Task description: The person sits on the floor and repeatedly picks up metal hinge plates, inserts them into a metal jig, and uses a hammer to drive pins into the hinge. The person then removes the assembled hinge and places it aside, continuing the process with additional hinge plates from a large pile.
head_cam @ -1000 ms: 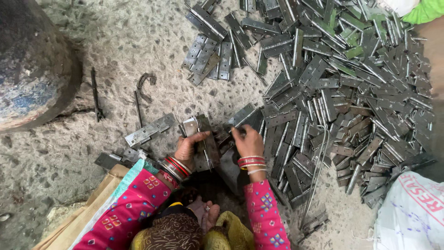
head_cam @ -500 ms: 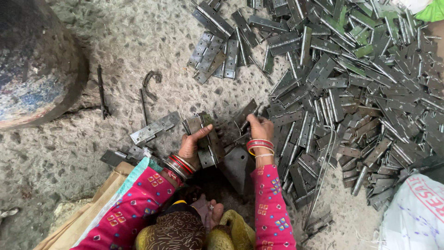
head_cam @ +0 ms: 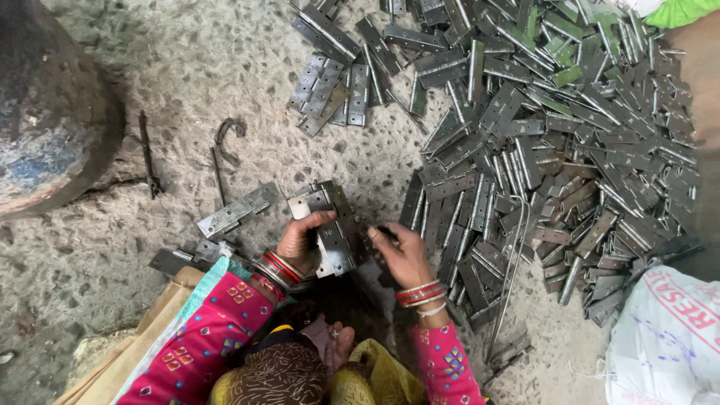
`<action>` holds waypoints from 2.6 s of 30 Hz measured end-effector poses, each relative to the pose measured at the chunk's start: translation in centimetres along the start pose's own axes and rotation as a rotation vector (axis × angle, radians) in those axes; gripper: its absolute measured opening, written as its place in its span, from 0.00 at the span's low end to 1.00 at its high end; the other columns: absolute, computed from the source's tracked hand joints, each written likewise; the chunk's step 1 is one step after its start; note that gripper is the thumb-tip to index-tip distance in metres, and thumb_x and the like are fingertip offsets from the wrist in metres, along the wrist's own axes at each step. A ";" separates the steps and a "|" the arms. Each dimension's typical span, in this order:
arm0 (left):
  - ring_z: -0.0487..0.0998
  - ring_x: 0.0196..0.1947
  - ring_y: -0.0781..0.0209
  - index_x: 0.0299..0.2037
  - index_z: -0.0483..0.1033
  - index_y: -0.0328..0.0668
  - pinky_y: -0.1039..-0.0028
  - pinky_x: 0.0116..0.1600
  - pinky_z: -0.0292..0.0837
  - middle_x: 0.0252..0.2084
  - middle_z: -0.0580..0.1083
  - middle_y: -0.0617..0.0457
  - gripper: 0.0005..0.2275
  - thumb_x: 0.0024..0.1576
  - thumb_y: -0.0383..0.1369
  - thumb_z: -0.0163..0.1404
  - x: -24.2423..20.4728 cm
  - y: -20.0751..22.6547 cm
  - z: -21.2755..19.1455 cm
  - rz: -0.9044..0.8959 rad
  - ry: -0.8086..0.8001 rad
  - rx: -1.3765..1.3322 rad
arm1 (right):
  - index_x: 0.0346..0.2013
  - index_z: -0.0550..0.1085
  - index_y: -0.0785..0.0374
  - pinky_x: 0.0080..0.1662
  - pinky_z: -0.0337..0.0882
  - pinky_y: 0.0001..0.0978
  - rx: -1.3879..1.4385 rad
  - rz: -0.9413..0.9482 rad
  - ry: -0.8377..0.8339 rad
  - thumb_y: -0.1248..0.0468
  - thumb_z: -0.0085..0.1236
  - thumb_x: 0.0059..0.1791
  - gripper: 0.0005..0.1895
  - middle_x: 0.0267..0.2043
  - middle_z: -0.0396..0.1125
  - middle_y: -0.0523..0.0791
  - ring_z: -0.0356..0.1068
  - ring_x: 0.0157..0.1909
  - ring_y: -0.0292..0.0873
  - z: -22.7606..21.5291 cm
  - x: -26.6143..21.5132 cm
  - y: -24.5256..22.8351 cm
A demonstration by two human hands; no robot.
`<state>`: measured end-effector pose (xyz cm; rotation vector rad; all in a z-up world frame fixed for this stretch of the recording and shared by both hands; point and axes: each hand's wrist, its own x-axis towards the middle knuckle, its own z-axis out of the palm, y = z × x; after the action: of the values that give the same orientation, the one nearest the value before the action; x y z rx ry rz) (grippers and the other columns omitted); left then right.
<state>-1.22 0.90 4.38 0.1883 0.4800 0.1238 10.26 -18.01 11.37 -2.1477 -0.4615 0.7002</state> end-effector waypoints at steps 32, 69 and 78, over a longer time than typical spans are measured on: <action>0.78 0.58 0.51 0.62 0.70 0.42 0.65 0.63 0.73 0.59 0.76 0.46 0.32 0.44 0.26 0.65 -2.2 -11.7 5.6 0.686 -0.518 1.346 | 0.46 0.76 0.61 0.32 0.71 0.47 -0.526 0.144 0.475 0.52 0.62 0.42 0.23 0.24 0.71 0.51 0.72 0.26 0.54 -8.6 -12.0 9.8; 0.81 0.47 0.63 0.61 0.72 0.40 0.70 0.55 0.79 0.50 0.79 0.53 0.29 0.46 0.24 0.66 -0.6 -12.4 3.6 0.576 -0.489 1.237 | 0.32 0.76 0.61 0.20 0.60 0.29 -0.158 -0.384 0.558 0.54 0.56 0.54 0.14 0.16 0.63 0.41 0.61 0.15 0.34 -5.5 -20.5 -1.0; 0.79 0.39 0.72 0.62 0.70 0.39 0.78 0.48 0.76 0.38 0.79 0.59 0.30 0.46 0.22 0.64 -1.6 -12.5 3.4 0.390 -0.403 1.186 | 0.23 0.77 0.59 0.15 0.56 0.32 -0.398 -0.038 0.451 0.49 0.59 0.50 0.19 0.09 0.61 0.40 0.57 0.10 0.35 -4.6 -17.6 1.8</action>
<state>-0.09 -12.05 5.40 1.4448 0.0530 0.1647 -0.47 -31.28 18.01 -2.5667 -0.4187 0.0879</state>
